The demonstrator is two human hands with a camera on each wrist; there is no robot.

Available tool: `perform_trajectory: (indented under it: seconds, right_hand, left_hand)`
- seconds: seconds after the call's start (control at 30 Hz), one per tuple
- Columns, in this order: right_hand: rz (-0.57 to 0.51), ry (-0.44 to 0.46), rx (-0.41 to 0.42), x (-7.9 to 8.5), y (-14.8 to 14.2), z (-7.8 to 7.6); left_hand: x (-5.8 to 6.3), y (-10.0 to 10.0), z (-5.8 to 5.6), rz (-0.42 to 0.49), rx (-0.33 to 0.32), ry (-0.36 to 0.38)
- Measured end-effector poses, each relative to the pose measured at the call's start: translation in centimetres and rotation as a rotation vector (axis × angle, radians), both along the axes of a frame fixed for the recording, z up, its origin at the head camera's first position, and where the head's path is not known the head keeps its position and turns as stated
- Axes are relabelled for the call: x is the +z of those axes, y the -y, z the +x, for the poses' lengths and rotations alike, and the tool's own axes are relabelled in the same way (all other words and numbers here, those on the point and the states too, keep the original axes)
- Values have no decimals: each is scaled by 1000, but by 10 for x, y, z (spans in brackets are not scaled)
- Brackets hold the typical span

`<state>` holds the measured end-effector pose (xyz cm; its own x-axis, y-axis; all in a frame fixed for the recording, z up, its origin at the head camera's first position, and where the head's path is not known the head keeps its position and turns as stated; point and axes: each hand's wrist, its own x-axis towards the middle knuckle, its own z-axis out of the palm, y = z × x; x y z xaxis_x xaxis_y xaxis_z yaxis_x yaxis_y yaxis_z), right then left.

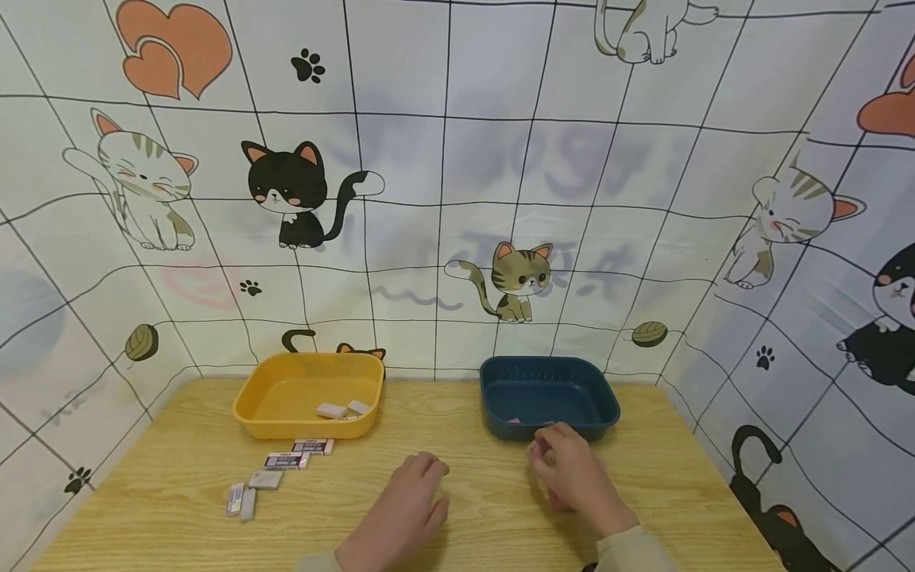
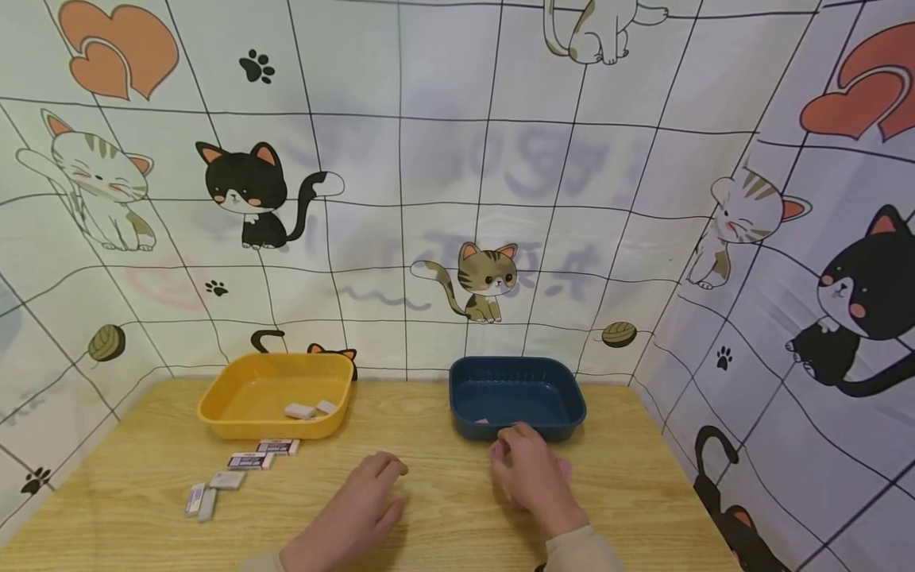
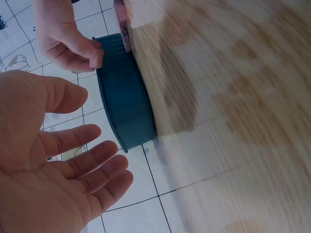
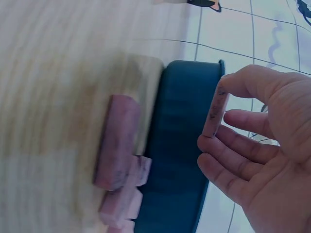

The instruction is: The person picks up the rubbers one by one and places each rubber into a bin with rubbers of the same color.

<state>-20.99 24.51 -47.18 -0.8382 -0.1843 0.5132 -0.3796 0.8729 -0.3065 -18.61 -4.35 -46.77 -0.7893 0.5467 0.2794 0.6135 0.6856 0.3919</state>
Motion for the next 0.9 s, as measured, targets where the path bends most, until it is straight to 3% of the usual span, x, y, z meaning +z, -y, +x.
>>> perform_trajectory:
  seconds: [0.2,0.5,0.9]
  right_hand:
    - [-32,-15,-12,11,-1,-2]
    - [-73,81,-84,20,-12,-12]
    - [-30,141,-151,25,-23,-34]
  left_hand:
    - [-1,-4,0,7,-4,-22]
    - [-2,-16,-2,11,-24,-10]
    - [1,-31,-3,-3,-42,11]
